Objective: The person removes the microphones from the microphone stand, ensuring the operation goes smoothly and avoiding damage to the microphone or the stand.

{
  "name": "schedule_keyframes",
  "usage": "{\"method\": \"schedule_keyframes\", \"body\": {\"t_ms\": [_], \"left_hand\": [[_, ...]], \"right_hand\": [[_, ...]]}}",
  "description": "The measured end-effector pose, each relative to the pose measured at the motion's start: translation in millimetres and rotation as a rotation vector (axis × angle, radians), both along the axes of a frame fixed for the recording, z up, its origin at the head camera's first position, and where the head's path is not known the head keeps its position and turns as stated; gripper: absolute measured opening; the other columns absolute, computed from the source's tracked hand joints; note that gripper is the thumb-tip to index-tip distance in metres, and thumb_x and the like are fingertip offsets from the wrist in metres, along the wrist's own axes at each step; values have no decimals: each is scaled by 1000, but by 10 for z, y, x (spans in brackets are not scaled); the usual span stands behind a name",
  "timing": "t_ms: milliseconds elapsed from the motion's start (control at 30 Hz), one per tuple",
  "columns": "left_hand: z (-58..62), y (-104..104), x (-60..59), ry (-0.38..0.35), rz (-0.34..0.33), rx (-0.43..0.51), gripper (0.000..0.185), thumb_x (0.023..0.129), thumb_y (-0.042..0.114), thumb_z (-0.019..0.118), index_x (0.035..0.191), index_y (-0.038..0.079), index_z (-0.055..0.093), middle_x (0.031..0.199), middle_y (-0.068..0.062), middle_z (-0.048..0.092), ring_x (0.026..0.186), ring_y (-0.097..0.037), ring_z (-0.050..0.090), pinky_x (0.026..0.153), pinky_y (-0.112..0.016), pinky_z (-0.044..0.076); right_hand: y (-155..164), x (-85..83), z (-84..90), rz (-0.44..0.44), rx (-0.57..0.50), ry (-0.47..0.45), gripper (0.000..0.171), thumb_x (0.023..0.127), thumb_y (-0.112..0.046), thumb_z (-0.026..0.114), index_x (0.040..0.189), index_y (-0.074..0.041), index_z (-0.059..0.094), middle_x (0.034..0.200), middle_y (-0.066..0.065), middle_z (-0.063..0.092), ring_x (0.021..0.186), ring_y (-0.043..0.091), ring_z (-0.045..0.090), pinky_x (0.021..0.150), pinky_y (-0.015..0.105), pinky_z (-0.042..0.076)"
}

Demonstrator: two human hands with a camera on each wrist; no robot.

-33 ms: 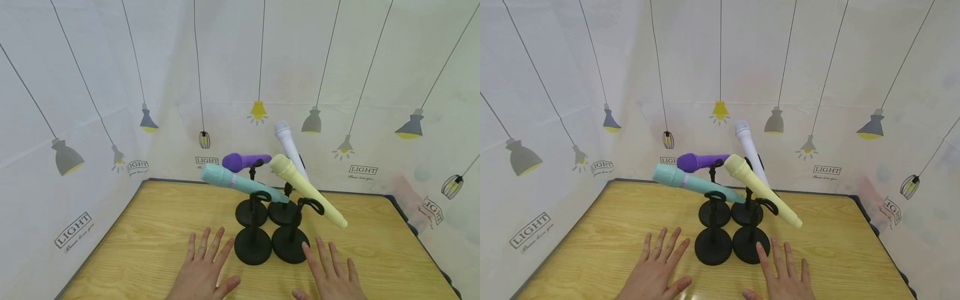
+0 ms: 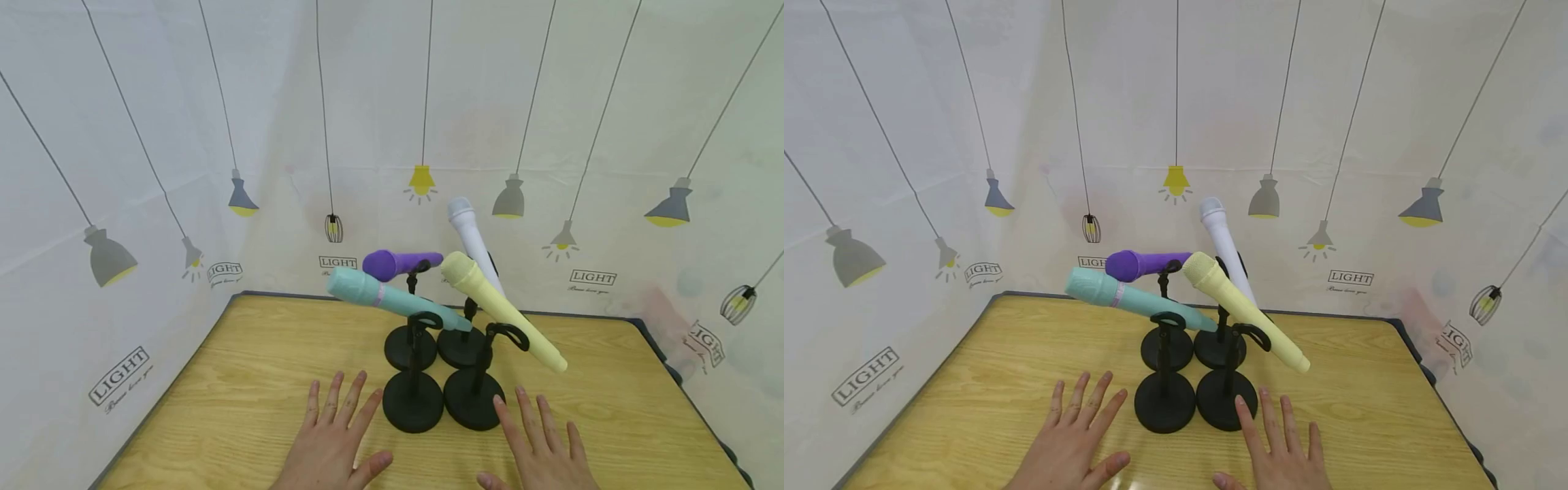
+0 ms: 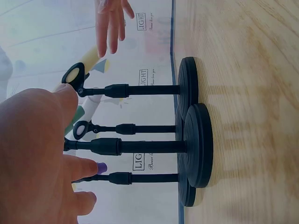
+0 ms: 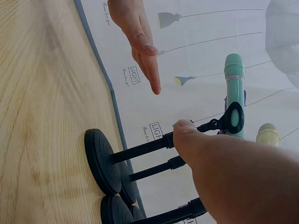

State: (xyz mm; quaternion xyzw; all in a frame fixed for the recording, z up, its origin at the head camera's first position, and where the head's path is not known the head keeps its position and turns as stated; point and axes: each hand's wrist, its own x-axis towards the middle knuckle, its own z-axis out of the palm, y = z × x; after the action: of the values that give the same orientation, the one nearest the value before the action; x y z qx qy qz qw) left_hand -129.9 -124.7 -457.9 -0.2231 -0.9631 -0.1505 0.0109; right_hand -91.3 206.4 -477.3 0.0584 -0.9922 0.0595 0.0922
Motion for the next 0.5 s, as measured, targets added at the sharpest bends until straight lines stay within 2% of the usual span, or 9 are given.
{"method": "schedule_keyframes", "body": {"t_ms": [200,300,400,500], "left_hand": [[-7,2,-2,28,-16,-6,78,107,70,44,168,21,40,180,-11,24,166,-50,16,129,-78,8],[-1,-5,-14,14,-29,-4,77,108,68,43,167,19,41,179,-12,28,165,-50,21,129,-77,10],[10,-18,-27,9,-56,-18,73,109,65,46,160,14,51,171,-12,46,158,-43,42,128,-74,21],[0,-31,-36,5,-92,-14,61,109,58,54,146,11,65,148,-8,69,137,-33,66,122,-70,39]], "right_hand": [[15,-3,7,3,-14,-39,104,87,-95,50,169,-32,35,176,14,35,157,49,37,113,86,29],[22,-7,41,14,-30,-57,102,90,-92,51,169,-30,35,176,15,35,156,50,38,113,86,30],[30,-30,107,32,-60,-68,95,94,-86,53,167,-27,40,174,17,39,153,50,43,112,82,36],[44,-51,166,56,-67,-40,87,97,-77,61,162,-21,50,167,18,49,145,49,55,106,76,47]]}}
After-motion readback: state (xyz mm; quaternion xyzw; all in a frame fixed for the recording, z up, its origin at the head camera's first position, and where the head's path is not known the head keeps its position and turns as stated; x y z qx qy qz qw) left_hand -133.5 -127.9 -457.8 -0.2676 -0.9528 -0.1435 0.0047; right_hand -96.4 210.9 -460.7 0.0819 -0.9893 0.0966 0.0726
